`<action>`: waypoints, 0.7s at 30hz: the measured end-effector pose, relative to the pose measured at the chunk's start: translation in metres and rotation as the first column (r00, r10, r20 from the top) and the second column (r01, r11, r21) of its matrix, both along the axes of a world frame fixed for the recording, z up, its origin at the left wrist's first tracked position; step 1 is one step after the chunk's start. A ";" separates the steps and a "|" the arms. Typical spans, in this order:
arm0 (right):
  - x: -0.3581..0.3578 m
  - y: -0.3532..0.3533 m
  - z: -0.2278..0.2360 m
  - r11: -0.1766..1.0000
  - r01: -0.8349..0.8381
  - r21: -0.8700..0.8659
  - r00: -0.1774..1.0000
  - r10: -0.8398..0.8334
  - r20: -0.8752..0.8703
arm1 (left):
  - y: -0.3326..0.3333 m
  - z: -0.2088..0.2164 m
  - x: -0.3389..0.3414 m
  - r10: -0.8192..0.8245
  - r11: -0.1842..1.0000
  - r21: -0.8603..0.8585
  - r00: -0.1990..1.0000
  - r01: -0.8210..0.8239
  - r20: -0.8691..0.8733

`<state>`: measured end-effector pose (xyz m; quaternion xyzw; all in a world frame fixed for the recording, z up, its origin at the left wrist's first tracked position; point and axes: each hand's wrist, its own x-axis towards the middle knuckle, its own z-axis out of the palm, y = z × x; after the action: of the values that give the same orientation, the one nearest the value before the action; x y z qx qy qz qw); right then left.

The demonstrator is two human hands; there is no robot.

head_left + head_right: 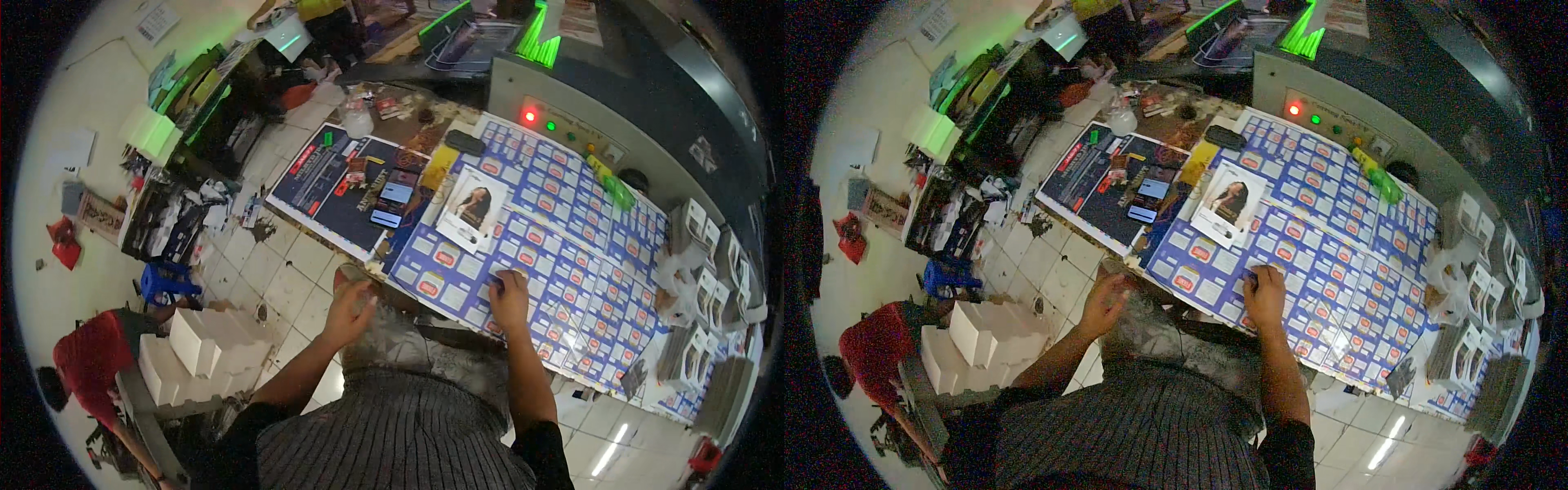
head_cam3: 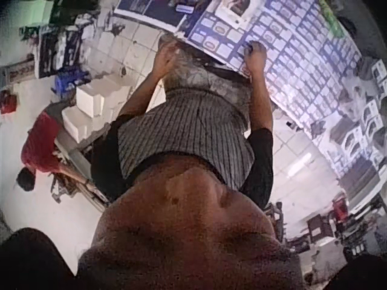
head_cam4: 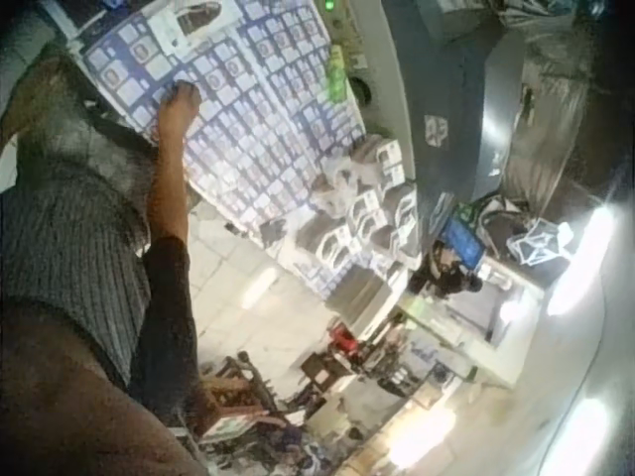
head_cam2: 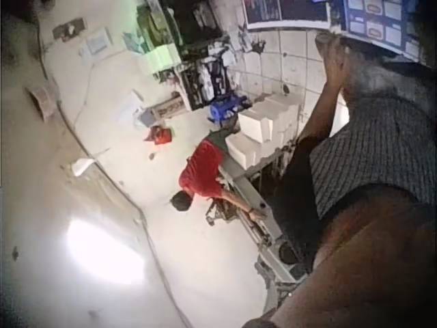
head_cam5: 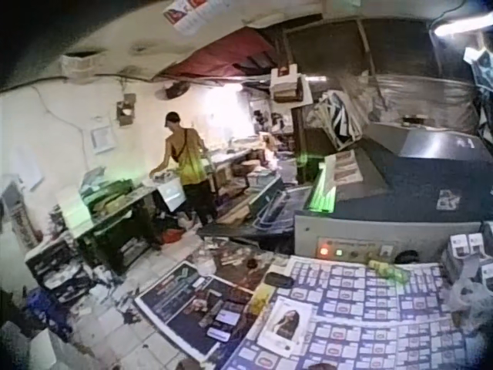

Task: The person stacks and organizes product packaging by hand, picking up small bundles, aligning the edges, and placing them into neat piles on a table.

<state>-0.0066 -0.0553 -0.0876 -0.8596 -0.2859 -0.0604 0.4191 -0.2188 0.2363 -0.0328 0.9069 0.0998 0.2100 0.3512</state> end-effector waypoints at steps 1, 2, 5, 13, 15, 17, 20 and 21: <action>0.002 0.002 -0.006 0.998 0.048 -0.043 0.998 -0.045 0.054 | 0.003 0.002 0.007 -0.008 0.994 0.109 0.995 0.019 -0.099; 0.003 0.004 -0.012 0.992 0.092 -0.083 0.991 -0.084 0.106 | 0.002 0.003 0.015 0.001 0.976 0.214 0.979 0.044 -0.203; -0.003 0.003 -0.006 0.989 0.073 -0.131 0.996 -0.065 0.068 | -0.014 -0.001 0.059 -0.191 0.962 0.176 0.975 0.209 -0.117; -0.010 -0.026 -0.005 0.957 0.087 -0.277 0.989 -0.050 0.137 | -0.032 -0.052 0.155 -0.381 0.763 0.393 0.849 0.512 -0.366; -0.015 -0.029 0.001 0.932 0.183 -0.314 0.981 -0.152 0.123 | -0.034 -0.055 0.155 -0.350 0.743 0.455 0.864 0.492 -0.362; -0.013 -0.027 -0.001 0.894 0.214 -0.393 0.976 -0.211 0.052 | -0.033 -0.057 0.157 -0.373 0.752 0.431 0.861 0.498 -0.344; -0.009 -0.022 -0.016 0.839 0.250 -0.483 0.965 -0.255 0.057 | -0.027 -0.056 0.171 -0.383 0.770 0.406 0.865 0.493 -0.324; -0.010 -0.021 -0.012 0.820 0.236 -0.521 0.965 -0.260 0.027 | -0.029 -0.054 0.168 -0.382 0.769 0.413 0.869 0.488 -0.316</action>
<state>-0.0166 -0.0766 -0.0995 -0.9716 -0.1678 -0.0155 0.1660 -0.0507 0.2074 -0.0870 0.9801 -0.1323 0.0421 0.1416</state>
